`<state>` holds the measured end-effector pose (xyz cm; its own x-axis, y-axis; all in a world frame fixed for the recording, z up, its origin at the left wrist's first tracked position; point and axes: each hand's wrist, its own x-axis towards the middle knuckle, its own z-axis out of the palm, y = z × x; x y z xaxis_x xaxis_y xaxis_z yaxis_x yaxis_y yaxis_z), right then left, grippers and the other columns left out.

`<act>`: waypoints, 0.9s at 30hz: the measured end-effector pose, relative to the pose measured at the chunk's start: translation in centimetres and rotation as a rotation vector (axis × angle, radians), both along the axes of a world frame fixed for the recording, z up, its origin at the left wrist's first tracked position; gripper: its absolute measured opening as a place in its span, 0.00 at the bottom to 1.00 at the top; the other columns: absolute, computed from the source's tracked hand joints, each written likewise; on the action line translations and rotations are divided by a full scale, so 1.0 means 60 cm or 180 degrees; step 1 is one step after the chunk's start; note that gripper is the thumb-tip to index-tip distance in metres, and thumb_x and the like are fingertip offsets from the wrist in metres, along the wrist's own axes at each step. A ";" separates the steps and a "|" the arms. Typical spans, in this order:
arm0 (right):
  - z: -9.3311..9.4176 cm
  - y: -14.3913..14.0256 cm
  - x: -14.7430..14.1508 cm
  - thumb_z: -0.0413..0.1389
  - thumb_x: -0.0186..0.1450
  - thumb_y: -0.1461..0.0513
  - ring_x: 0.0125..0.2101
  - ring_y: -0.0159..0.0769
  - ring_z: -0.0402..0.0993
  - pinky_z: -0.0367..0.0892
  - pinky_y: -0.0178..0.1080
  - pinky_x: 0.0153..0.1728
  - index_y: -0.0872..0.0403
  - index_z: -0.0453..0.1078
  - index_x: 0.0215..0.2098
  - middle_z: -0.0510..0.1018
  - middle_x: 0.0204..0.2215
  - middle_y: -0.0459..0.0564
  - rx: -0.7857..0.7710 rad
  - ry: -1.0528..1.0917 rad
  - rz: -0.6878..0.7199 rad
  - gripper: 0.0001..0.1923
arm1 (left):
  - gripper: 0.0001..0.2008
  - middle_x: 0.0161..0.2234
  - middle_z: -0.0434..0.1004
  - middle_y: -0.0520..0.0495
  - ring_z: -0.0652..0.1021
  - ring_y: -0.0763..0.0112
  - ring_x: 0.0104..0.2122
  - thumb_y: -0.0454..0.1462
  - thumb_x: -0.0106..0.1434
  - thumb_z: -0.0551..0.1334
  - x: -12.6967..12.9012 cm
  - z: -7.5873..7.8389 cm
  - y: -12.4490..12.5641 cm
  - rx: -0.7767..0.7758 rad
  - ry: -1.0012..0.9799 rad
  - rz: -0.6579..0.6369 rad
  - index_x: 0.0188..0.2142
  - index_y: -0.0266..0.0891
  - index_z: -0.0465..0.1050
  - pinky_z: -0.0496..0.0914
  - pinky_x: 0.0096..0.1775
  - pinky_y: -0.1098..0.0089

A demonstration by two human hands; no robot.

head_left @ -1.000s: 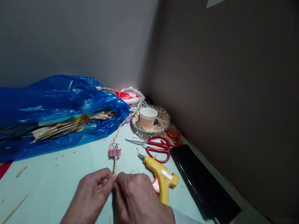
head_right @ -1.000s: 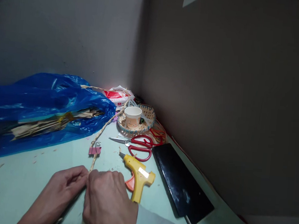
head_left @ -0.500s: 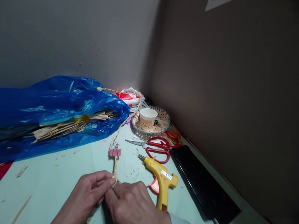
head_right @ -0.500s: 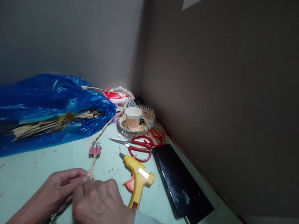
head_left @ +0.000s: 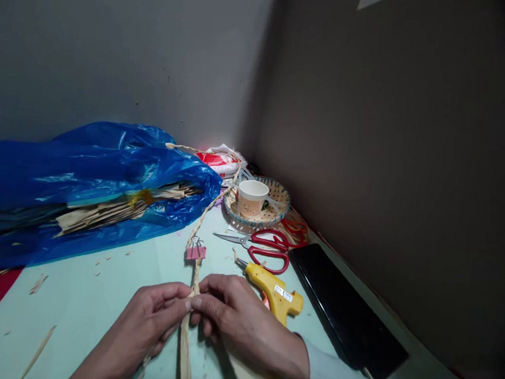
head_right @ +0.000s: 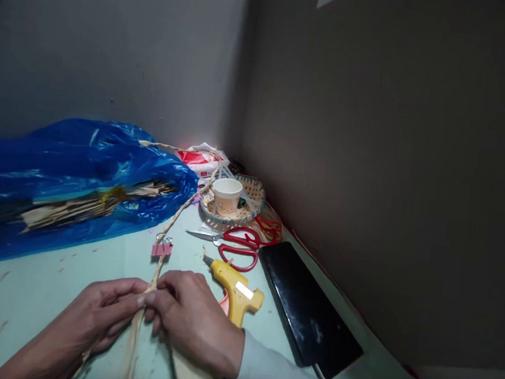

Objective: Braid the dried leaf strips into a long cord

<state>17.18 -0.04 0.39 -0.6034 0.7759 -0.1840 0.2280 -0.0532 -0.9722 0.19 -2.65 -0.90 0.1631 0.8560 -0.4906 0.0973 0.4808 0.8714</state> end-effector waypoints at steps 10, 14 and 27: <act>0.002 0.004 -0.004 0.54 0.61 0.63 0.23 0.27 0.63 0.53 0.30 0.23 0.57 0.71 0.26 0.71 0.20 0.44 0.0447 -0.0472 -0.0500 0.08 | 0.10 0.22 0.69 0.54 0.66 0.71 0.24 0.44 0.57 0.63 -0.004 0.016 -0.006 0.0537 0.0739 -0.0249 0.29 0.39 0.76 0.59 0.27 0.74; 0.007 0.003 -0.005 0.54 0.58 0.65 0.21 0.26 0.60 0.51 0.30 0.21 0.58 0.71 0.24 0.68 0.18 0.42 0.0589 -0.0699 -0.0569 0.06 | 0.14 0.21 0.64 0.55 0.64 0.72 0.24 0.45 0.59 0.60 -0.010 0.022 -0.004 0.0675 0.1071 -0.0350 0.23 0.38 0.71 0.58 0.26 0.74; 0.005 -0.001 -0.001 0.51 0.60 0.67 0.21 0.25 0.57 0.51 0.30 0.21 0.57 0.64 0.19 0.63 0.16 0.41 0.0585 -0.0359 -0.0310 0.11 | 0.11 0.23 0.75 0.51 0.78 0.68 0.22 0.32 0.65 0.52 0.033 -0.019 -0.066 0.3211 0.2995 -0.0775 0.30 0.42 0.70 0.71 0.26 0.72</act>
<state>17.15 -0.11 0.71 -0.5076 0.8562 -0.0963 0.3383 0.0953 -0.9362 2.19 -6.64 -2.07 0.3147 0.8991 0.3041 0.8203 -0.4189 0.3895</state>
